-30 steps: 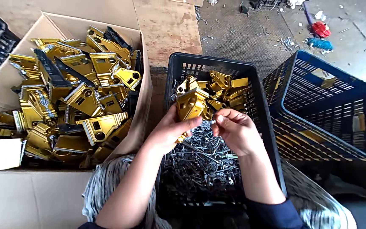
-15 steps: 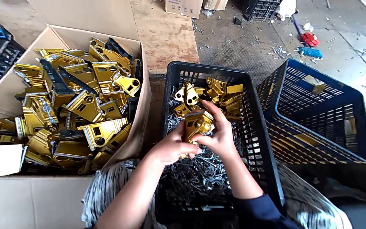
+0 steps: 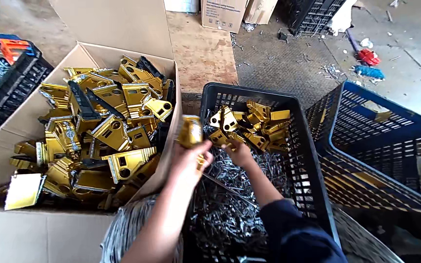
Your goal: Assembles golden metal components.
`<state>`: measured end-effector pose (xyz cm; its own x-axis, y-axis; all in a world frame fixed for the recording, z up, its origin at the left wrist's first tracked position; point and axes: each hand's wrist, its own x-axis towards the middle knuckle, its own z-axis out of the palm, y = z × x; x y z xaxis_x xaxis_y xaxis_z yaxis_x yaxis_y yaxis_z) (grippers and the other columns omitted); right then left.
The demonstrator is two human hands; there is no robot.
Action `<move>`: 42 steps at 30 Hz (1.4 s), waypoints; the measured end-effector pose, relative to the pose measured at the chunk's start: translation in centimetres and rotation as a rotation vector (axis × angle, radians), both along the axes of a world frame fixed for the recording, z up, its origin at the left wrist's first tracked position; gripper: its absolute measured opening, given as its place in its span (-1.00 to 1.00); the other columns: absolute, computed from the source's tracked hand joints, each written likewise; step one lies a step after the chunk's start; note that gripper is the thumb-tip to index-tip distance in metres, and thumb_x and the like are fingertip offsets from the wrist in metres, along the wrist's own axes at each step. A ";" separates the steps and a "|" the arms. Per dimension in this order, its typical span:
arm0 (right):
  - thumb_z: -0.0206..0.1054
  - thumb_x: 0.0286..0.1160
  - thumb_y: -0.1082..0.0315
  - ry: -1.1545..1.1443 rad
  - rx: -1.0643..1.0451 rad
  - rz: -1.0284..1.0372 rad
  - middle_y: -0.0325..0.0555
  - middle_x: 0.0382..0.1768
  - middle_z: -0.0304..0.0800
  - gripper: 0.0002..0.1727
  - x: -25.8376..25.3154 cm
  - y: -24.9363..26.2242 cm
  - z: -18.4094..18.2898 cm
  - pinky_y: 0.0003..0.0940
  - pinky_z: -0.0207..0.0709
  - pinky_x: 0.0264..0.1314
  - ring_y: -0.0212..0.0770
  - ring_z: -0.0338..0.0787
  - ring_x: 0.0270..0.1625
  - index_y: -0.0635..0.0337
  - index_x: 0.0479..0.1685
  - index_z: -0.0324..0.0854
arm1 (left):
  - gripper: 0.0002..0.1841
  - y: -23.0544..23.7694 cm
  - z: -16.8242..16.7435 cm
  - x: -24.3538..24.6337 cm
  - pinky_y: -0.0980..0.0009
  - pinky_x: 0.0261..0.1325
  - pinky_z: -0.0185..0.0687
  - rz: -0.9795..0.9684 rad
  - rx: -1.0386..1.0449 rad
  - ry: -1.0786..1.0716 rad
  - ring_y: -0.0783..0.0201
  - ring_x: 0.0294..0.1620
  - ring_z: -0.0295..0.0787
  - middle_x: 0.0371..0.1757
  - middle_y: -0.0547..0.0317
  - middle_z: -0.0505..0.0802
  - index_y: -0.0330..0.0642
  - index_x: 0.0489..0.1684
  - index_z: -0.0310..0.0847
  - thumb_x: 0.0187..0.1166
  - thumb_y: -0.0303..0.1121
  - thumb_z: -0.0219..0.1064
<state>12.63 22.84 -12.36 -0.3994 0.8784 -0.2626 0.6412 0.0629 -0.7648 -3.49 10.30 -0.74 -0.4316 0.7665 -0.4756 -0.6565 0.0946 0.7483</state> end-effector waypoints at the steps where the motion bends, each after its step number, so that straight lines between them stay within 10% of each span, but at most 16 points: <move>1: 0.33 0.68 0.08 -0.177 0.039 0.035 0.24 0.27 0.78 -0.44 -1.4 0.7 -1.0 0.31 0.57 0.38 0.23 0.78 0.31 0.12 0.59 0.53 | -0.53 0.3 0.5 -2.2 0.39 -0.41 0.71 0.148 0.033 0.044 0.29 -0.45 0.69 -0.21 0.07 0.73 -0.10 0.37 0.35 0.53 -0.55 0.40; 5: 0.29 0.66 0.04 -0.557 0.111 0.193 0.25 0.51 0.57 -0.47 -5.1 1.6 -3.3 0.39 0.44 0.45 0.35 0.52 0.57 -0.13 0.60 0.56 | -0.35 -0.4 1.5 -11.1 0.26 -0.04 0.80 0.730 0.253 0.313 0.26 -0.12 0.76 0.04 0.12 0.70 -0.08 0.58 0.17 0.56 -0.34 0.48; 8: 0.23 0.69 0.11 -0.631 0.141 0.222 0.19 0.30 0.78 -0.65 -5.8 1.5 -2.8 0.46 0.47 0.36 0.34 0.72 0.36 0.00 0.27 0.77 | -0.16 -1.4 2.3 -13.7 0.11 0.36 0.74 0.936 0.327 0.376 0.09 0.34 0.72 0.41 0.00 0.64 -0.08 0.71 -0.09 0.55 -0.36 0.49; 12: 0.13 0.77 0.20 -0.183 0.315 -0.036 0.22 -0.02 0.88 -0.62 -5.0 1.6 1.8 0.30 0.65 0.15 0.21 0.87 0.07 0.25 0.15 0.78 | 0.06 -1.5 2.3 -10.9 0.15 0.53 0.57 0.521 0.121 0.546 0.19 0.64 0.45 0.74 0.12 0.34 0.07 0.89 -0.44 0.56 -0.15 0.47; 14: 0.15 0.76 0.26 0.232 0.400 -0.114 -0.06 -0.38 0.79 -0.69 -4.8 0.3 5.0 -0.21 0.65 -0.22 -0.21 0.75 -0.37 0.26 -0.04 0.76 | 0.21 -1.3 2.1 -8.4 0.13 0.52 0.57 0.118 0.069 0.719 0.18 0.66 0.41 0.82 0.10 0.24 0.14 0.92 -0.51 0.43 -0.01 0.54; 16: 0.12 0.76 0.36 0.655 0.301 0.004 -0.31 -0.57 0.58 -0.76 -4.7 -2.1 8.5 -0.55 0.45 -0.51 -0.48 0.52 -0.59 0.25 -0.10 0.70 | 0.40 -0.7 1.8 -5.8 0.09 0.41 0.65 -0.220 0.071 0.814 0.10 0.61 0.48 0.80 0.03 0.27 0.20 0.93 -0.58 0.18 -0.02 0.70; 20: 0.15 0.69 0.47 0.929 0.021 0.248 -0.31 -0.46 0.81 -0.77 -4.3 -2.8 9.0 -0.56 0.65 -0.44 -0.51 0.69 -0.52 0.25 -0.05 0.76 | 0.25 0.3 0.7 -4.0 0.27 0.14 0.85 -0.317 0.195 0.831 0.28 0.27 0.77 0.60 0.08 0.52 0.26 0.89 -0.30 0.23 -0.30 0.71; 22: 0.23 0.64 0.43 0.469 0.118 0.190 -0.19 -0.43 0.81 -0.82 -3.3 -1.3 5.4 -0.41 0.67 -0.42 -0.37 0.71 -0.51 0.25 -0.13 0.77 | 0.27 0.1 1.0 -4.4 0.27 0.21 0.80 -0.216 0.133 0.837 0.30 0.31 0.74 0.59 0.04 0.52 0.20 0.89 -0.40 0.24 -0.32 0.70; 24: 0.39 0.57 0.28 -0.278 0.114 0.269 0.15 -0.04 0.89 -0.77 -3.2 -0.4 1.3 0.20 0.72 0.06 0.13 0.87 -0.01 0.19 0.01 0.85 | 0.38 0.0 1.1 -4.9 0.26 0.26 0.79 -0.141 0.112 0.775 0.28 0.35 0.74 0.61 0.06 0.53 0.16 0.88 -0.52 0.15 -0.41 0.74; 28: 0.37 0.53 0.32 -0.699 0.188 0.376 0.15 0.42 0.67 -0.75 -3.5 -2.7 -3.8 0.35 0.52 0.35 0.28 0.58 0.51 0.13 0.08 0.85 | -0.10 -0.2 1.0 -4.2 0.29 0.15 0.84 -0.086 0.143 0.654 0.28 0.13 0.86 0.20 0.13 0.80 -0.06 0.56 0.08 0.25 -0.42 0.70; 33: 0.48 0.54 0.22 -0.253 0.217 0.172 0.10 0.00 0.91 -0.76 0.3 -4.5 3.9 0.26 0.65 0.24 0.13 0.86 0.12 0.23 -0.07 0.87 | -0.33 -0.4 1.3 -2.9 0.47 -0.29 0.70 -0.150 0.087 0.463 0.38 -0.20 0.75 0.09 0.22 0.75 0.19 0.49 0.34 0.40 -0.19 0.61; 36: 0.38 0.57 0.37 0.400 0.192 0.196 -0.25 -0.48 0.84 -0.86 3.3 -6.1 8.3 -0.41 0.73 -0.29 -0.40 0.79 -0.44 0.20 -0.29 0.81 | -0.32 -0.4 1.2 -1.7 0.51 -0.41 0.61 -0.225 0.099 0.226 0.39 -0.35 0.68 -0.02 0.20 0.73 0.24 0.59 0.30 0.48 -0.15 0.55; 42: 0.23 0.57 0.41 0.648 0.165 0.232 -0.34 -0.42 0.73 -0.78 4.7 -8.5 11.2 -0.55 0.61 -0.37 -0.50 0.64 -0.47 0.12 -0.40 0.76 | -0.45 -0.9 0.8 0.1 0.51 -0.36 0.69 -0.307 0.173 0.006 0.38 -0.34 0.70 -0.01 0.16 0.70 0.11 0.54 0.28 0.62 -0.17 0.42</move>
